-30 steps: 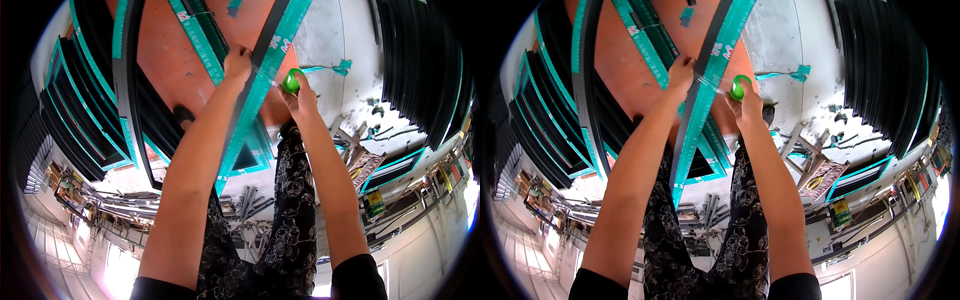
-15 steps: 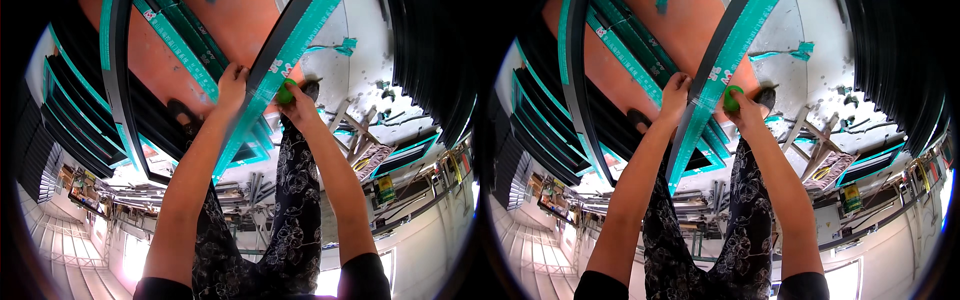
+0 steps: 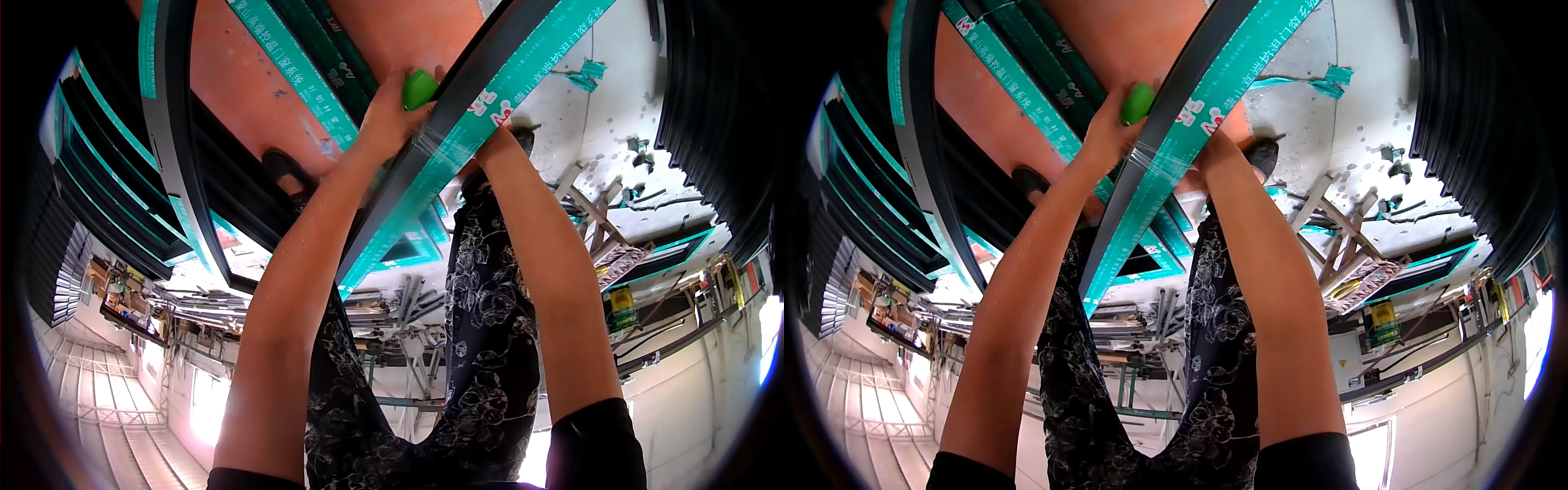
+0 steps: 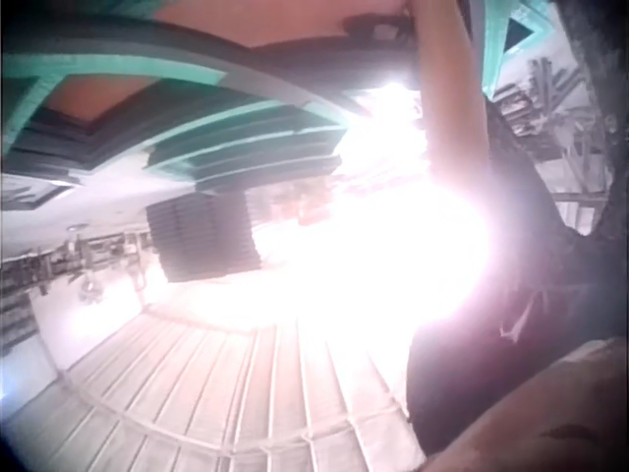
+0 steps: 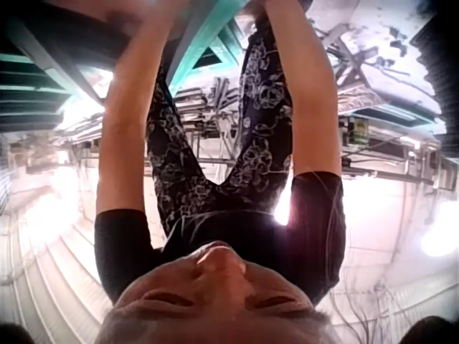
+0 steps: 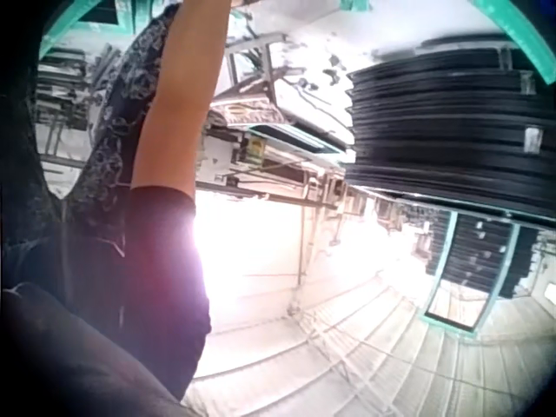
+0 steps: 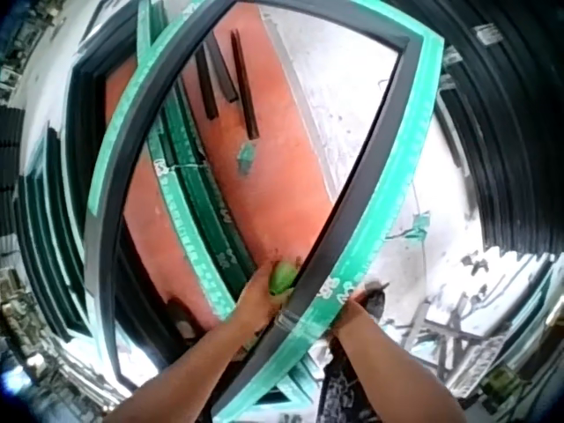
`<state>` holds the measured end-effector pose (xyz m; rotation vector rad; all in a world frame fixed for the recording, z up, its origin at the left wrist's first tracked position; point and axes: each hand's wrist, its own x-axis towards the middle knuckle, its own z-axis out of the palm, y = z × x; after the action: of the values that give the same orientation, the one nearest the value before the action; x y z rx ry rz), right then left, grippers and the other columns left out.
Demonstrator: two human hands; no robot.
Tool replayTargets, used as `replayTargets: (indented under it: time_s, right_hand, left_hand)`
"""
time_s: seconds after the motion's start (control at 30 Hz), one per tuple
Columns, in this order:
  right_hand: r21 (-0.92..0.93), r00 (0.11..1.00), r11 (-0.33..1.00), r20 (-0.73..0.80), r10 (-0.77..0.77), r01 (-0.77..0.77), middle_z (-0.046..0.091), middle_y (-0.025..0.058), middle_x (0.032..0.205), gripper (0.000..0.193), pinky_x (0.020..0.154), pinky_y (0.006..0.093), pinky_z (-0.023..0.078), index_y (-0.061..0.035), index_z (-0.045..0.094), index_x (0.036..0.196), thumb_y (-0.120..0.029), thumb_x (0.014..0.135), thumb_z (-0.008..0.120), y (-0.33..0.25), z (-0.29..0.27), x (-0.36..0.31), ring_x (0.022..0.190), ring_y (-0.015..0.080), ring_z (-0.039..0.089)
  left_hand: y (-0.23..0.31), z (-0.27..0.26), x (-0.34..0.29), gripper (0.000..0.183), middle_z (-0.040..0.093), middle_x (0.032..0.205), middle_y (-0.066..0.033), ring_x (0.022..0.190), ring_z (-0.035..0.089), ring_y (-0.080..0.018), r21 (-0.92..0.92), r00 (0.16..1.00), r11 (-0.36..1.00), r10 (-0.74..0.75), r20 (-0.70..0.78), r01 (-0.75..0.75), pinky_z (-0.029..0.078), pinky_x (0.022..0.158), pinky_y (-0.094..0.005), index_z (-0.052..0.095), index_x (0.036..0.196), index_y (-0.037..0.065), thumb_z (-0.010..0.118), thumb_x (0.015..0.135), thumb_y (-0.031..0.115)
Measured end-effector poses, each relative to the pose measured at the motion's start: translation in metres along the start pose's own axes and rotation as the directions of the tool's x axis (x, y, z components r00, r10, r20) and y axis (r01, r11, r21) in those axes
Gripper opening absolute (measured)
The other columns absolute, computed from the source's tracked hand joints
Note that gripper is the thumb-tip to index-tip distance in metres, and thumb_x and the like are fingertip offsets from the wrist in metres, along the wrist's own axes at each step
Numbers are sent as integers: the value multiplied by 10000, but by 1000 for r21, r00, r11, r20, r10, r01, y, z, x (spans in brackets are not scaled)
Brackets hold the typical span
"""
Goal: The person uses a circular saw to cut a metal profile, then carries the cut pieces to a work area to fit them into a window frame, securing parts with green tape.
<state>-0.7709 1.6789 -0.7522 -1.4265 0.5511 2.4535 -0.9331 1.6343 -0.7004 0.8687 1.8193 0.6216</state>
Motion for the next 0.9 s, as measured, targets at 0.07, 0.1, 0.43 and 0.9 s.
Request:
replayTargets:
  time_s: [0.07, 0.1, 0.43, 0.9]
  right_hand:
    - [5, 997, 998, -32, -69, 69, 611, 101, 1192, 394, 887, 427, 507, -89, 558, 1239, -374, 986, 458, -4, 0, -16, 1038, 250, 602]
    - [2, 990, 994, -87, -113, 113, 610, 100, 1198, 402, 901, 436, 502, -92, 553, 1246, -382, 989, 447, 0, 5, -29, 1049, 255, 598]
    - [-866, 607, 325, -32, -794, 379, 658, 66, 857, 382, 687, 336, 488, 1, 569, 1000, -230, 798, 798, 76, 79, -122, 779, 196, 636]
    - [-993, 587, 91, -33, -809, 69, 642, 217, 700, 601, 595, 508, 503, 12, 482, 955, -452, 736, 794, 69, 75, -116, 684, 438, 646]
  left_hand:
    - [5, 5, 5, 630, 638, 1147, -221, 1039, 637, -327, -100, 976, 979, -163, 142, 178, 496, 876, -384, 502, 1300, 12, 775, 797, 275]
    - [7, 6, 4, 623, 657, 1088, -189, 979, 646, -277, -223, 947, 927, -265, 182, 302, 504, 840, -362, 513, 1291, 17, 781, 793, 278]
    - [0, -1, -1, 556, 649, 1018, -108, 895, 620, -169, -657, 900, 616, -339, 275, 434, 491, 777, -306, 581, 1180, 0, 773, 829, 385]
    - [111, -79, -82, 493, 661, 1002, -75, 876, 614, -129, -208, 948, 925, -308, 85, 319, 510, 771, -270, 610, 1161, -12, 793, 801, 271]
